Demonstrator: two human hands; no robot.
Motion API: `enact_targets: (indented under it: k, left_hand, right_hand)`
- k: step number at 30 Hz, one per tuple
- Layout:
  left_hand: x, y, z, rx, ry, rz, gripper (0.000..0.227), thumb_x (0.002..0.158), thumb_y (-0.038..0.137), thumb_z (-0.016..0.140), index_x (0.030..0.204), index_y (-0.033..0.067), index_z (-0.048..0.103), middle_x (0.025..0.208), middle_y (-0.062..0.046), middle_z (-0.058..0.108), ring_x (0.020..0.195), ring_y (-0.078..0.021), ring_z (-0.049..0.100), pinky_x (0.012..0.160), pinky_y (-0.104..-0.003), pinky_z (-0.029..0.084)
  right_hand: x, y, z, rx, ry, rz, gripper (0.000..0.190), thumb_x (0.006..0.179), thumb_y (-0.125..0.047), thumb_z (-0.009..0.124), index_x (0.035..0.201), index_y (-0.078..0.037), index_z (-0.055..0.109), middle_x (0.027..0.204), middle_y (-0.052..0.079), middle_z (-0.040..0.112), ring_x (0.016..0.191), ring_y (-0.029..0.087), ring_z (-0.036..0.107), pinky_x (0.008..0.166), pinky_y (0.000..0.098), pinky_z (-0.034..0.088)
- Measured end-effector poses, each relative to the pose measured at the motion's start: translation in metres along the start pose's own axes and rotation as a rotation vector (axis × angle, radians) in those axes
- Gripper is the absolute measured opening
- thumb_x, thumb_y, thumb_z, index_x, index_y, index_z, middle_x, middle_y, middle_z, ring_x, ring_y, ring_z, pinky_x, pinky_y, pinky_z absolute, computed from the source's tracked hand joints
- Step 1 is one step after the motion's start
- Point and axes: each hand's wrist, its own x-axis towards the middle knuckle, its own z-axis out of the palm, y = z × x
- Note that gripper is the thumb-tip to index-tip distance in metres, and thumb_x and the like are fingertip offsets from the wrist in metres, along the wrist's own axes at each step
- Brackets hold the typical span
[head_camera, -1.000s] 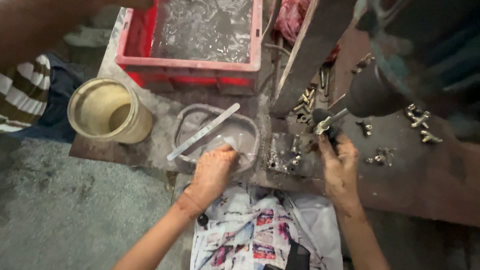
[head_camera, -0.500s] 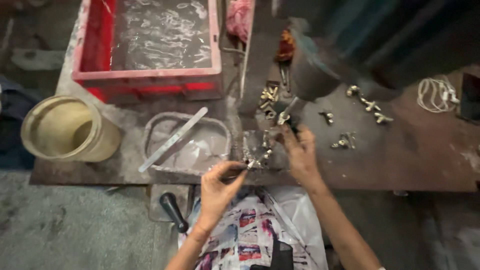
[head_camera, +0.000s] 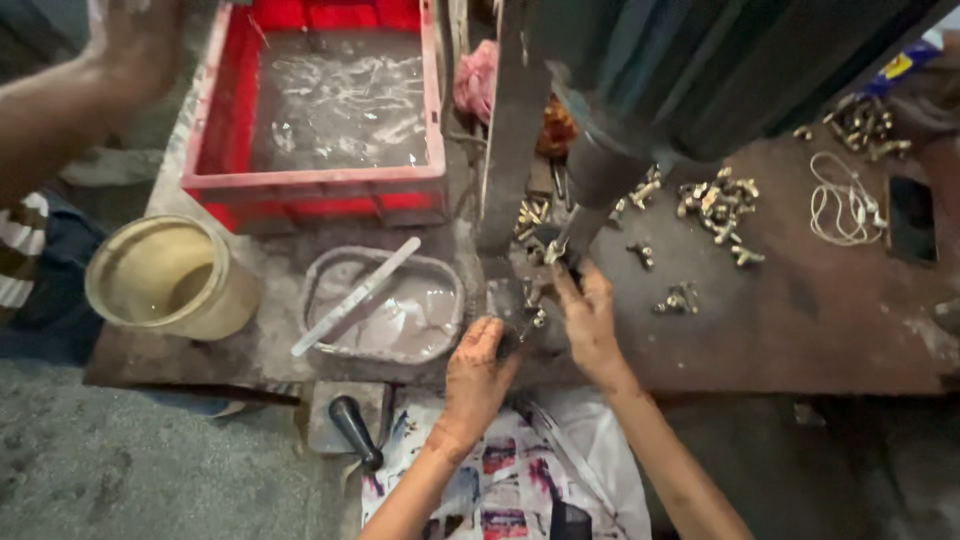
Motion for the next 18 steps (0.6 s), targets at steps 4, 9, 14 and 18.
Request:
enact_targets:
  k: [4, 9, 14, 18]
  left_hand:
    - [0.034, 0.002, 0.021, 0.102, 0.026, -0.013, 0.033, 0.081, 0.011, 0.074, 0.111, 0.0018, 0.063, 0.107, -0.018, 0.065, 0.104, -0.0395, 0.062, 0.087, -0.048, 0.052]
    - [0.068, -0.014, 0.060, 0.260, 0.074, 0.160, 0.046, 0.075, 0.019, 0.076, 0.113, -0.0043, 0.063, 0.097, -0.020, 0.067, 0.094, -0.0445, 0.060, 0.073, -0.055, 0.048]
    - [0.062, -0.022, 0.032, -0.292, 0.042, -0.145, 0.021, 0.089, 0.016, 0.078, 0.100, 0.0010, 0.069, 0.089, -0.012, 0.073, 0.084, -0.0256, 0.069, 0.078, -0.038, 0.056]
    - [0.022, 0.004, -0.016, -1.060, 0.044, -0.554, 0.038, 0.085, 0.009, 0.078, 0.122, 0.0085, 0.069, 0.105, -0.005, 0.076, 0.093, -0.0099, 0.071, 0.079, -0.024, 0.059]
  right_hand:
    - [-0.005, 0.005, -0.002, -0.038, 0.029, 0.014, 0.024, 0.106, -0.018, 0.058, 0.123, -0.003, 0.066, 0.111, 0.002, 0.070, 0.097, 0.009, 0.063, 0.083, 0.0265, 0.051]
    - [-0.005, 0.003, -0.014, -0.180, -0.013, -0.096, 0.022, 0.107, -0.019, 0.059, 0.121, -0.002, 0.065, 0.107, 0.003, 0.068, 0.096, 0.009, 0.060, 0.083, 0.0273, 0.050]
    - [0.005, 0.012, -0.013, -0.291, 0.007, -0.134, 0.023, 0.108, -0.019, 0.057, 0.121, -0.003, 0.067, 0.106, 0.002, 0.070, 0.095, 0.007, 0.060, 0.083, 0.0248, 0.049]
    - [-0.007, 0.030, -0.014, -0.033, 0.147, 0.071, 0.020, 0.102, -0.015, 0.063, 0.117, -0.002, 0.068, 0.104, 0.003, 0.071, 0.086, 0.010, 0.064, 0.077, 0.0262, 0.053]
